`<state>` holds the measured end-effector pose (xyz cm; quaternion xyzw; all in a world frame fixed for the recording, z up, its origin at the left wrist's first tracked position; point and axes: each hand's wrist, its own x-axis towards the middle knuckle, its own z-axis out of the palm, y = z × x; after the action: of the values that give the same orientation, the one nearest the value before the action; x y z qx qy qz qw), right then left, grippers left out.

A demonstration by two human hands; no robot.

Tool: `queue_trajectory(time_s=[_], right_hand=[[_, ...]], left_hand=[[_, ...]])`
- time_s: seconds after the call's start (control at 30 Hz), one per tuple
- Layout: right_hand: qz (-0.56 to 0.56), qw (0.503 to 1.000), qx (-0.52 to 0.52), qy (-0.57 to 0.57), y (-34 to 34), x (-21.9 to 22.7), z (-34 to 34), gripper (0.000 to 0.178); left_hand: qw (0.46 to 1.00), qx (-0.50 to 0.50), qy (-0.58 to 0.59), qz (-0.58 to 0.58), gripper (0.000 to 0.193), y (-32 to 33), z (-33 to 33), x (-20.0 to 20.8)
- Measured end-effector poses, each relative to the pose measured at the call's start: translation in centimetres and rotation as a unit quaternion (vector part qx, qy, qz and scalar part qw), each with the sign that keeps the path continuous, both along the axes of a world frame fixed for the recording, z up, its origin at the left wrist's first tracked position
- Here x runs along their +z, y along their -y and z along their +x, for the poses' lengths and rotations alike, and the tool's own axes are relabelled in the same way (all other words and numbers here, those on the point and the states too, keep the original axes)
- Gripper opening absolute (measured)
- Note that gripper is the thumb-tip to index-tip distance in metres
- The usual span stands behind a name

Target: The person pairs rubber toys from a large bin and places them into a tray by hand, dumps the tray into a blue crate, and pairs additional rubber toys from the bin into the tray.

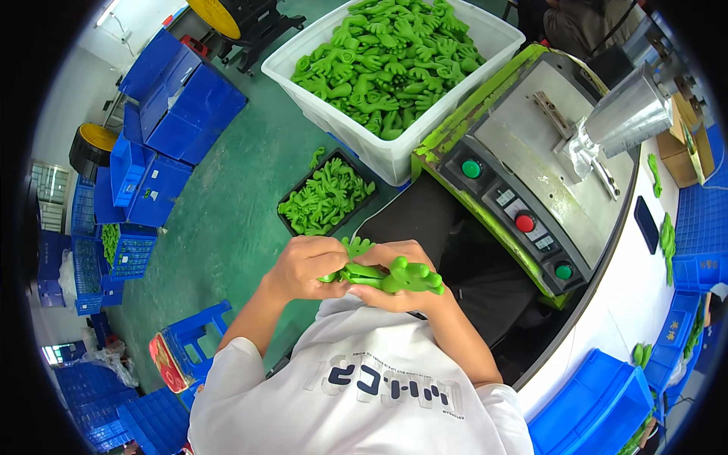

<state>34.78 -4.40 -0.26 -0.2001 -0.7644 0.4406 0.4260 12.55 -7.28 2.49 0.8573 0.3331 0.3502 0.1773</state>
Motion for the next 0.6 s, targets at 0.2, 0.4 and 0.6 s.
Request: queue_trajectory(time_s=[0.2,0.4,0.6], right_hand=[[-0.003,1.000,-0.002,-0.006,0.5,-0.4,0.5,0.035],[0.002,1.000,-0.007,-0.020,1.4,-1.0,0.5,0.034],[-0.063,0.997,0.002,0.043,2.0,-0.6,0.3,0.032]], left_hand=[[1.000,0.003,0.008,-0.001,0.025,0.4,0.7,-0.2],[1.000,-0.001,0.012,-0.026,0.027,1.3,0.8,-1.2],[0.999,0.033,-0.032,-0.016,0.030,1.7,0.6,-0.2]])
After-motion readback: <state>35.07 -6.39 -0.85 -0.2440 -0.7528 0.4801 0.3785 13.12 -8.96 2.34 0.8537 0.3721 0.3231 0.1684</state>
